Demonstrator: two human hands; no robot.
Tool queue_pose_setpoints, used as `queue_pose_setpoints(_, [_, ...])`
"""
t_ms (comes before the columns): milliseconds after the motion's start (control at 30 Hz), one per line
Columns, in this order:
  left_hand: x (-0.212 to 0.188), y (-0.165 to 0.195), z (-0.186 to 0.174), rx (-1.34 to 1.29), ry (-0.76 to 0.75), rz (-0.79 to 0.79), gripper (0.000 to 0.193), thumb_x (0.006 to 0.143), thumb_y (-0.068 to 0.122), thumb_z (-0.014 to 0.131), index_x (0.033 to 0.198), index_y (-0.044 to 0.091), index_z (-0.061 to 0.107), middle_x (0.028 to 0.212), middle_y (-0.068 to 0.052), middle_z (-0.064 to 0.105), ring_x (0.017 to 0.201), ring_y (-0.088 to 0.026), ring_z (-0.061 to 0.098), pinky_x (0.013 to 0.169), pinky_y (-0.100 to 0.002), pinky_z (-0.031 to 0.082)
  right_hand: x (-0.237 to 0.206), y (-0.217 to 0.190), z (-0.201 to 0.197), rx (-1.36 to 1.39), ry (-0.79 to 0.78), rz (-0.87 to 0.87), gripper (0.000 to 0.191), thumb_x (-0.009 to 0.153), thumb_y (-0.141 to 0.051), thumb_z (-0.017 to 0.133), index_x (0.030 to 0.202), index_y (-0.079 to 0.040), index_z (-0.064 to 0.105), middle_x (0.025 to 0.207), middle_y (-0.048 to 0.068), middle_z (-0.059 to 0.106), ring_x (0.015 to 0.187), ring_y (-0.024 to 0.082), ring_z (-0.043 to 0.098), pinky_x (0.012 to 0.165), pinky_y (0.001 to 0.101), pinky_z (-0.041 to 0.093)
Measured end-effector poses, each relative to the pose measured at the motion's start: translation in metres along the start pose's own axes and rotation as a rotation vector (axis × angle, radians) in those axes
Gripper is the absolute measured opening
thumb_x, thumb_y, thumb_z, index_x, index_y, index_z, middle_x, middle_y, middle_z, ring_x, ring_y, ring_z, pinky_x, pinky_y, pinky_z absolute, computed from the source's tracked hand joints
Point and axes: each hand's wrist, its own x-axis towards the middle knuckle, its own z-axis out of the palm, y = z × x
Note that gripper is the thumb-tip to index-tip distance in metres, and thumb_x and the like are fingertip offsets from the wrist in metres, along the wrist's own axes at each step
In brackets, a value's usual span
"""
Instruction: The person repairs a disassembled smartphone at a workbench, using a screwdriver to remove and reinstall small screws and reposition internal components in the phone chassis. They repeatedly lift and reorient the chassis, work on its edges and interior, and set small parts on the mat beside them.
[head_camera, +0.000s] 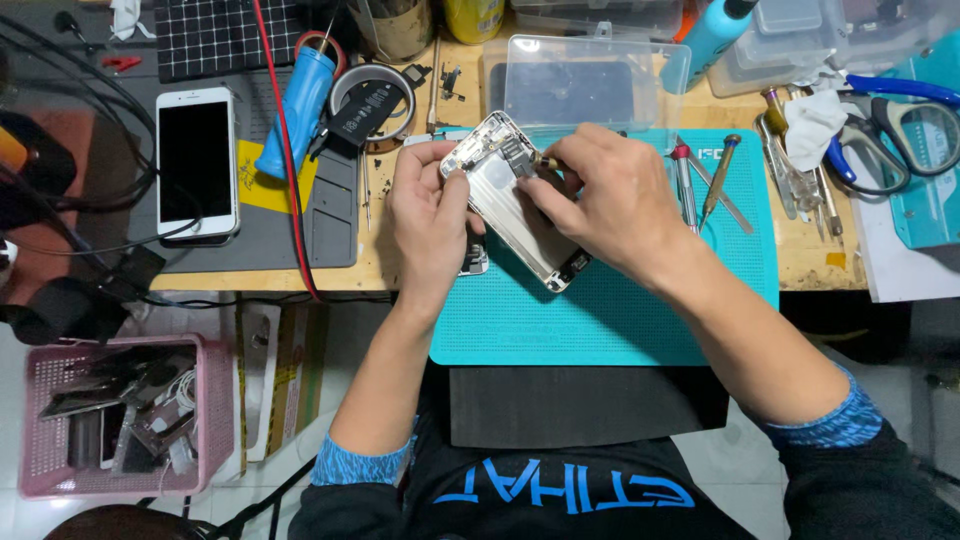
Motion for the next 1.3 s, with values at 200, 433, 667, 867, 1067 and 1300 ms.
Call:
queue_pose_setpoints(200, [-0.002,-0.002,0.002,0.031,0.015,-0.002,0.022,0.103,-0.003,0.049,0.125,-0.001,0.045,0.094,-0.013,0.073,0.066,-0.009,0.063,0.053,-0.023,0.051,0.001,-0.006,0.005,-0.092,-0.035,0.134,0.038,0.085,-0.034,0.086,0.075,-0.002,0.070,0.070,0.011,0.061,0.062,0.031,0.062,0.057,0.0441,0.049])
queue_pose_setpoints(433, [-0.004,0.002,0.011,0.046,0.008,0.001,0.025,0.103,-0.004,0.048,0.127,-0.002,0.045,0.096,-0.014,0.073,0.067,-0.009,0.065,0.055,-0.023,0.053,0.002,-0.005,0.012,-0.043,0.053,0.189,0.023,0.082,-0.022,0.081,0.080,-0.001,0.070,0.075,0.014,0.068,0.066,0.033,0.067,0.061,0.0438,0.052])
queue_pose_setpoints(667, [-0.006,0.009,0.014,0.049,-0.014,-0.023,0.034,0.103,-0.004,0.045,0.137,-0.004,0.046,0.102,-0.012,0.073,0.071,-0.008,0.065,0.055,-0.022,0.054,0.004,-0.004,0.015,-0.072,0.063,0.186,0.030,0.079,-0.024,0.083,0.075,0.000,0.065,0.074,0.015,0.067,0.065,0.034,0.066,0.059,0.0446,0.051])
queue_pose_setpoints(867, [-0.007,0.009,0.013,0.029,-0.041,-0.017,0.034,0.104,-0.003,0.044,0.137,-0.004,0.049,0.103,-0.011,0.073,0.072,-0.007,0.065,0.054,-0.021,0.053,0.002,-0.005,0.013,-0.159,0.099,0.121,0.029,0.079,-0.024,0.083,0.076,-0.002,0.065,0.075,0.013,0.065,0.066,0.033,0.065,0.060,0.0449,0.051])
queue_pose_setpoints(1067, [-0.009,0.010,0.014,0.033,-0.053,-0.021,0.032,0.104,-0.003,0.044,0.136,-0.002,0.051,0.105,-0.009,0.073,0.072,-0.006,0.065,0.052,-0.020,0.051,0.001,-0.002,0.011,-0.164,0.108,0.081,0.025,0.081,-0.024,0.082,0.082,-0.003,0.069,0.077,0.012,0.066,0.067,0.031,0.066,0.061,0.0433,0.052])
queue_pose_setpoints(1300, [-0.009,0.009,0.013,0.025,-0.066,-0.031,0.033,0.106,-0.001,0.045,0.138,-0.001,0.052,0.106,-0.007,0.072,0.074,-0.005,0.064,0.052,-0.020,0.051,0.001,-0.001,0.010,-0.150,0.101,0.084,0.023,0.082,-0.023,0.082,0.084,-0.003,0.071,0.077,0.011,0.066,0.066,0.029,0.066,0.060,0.0420,0.052])
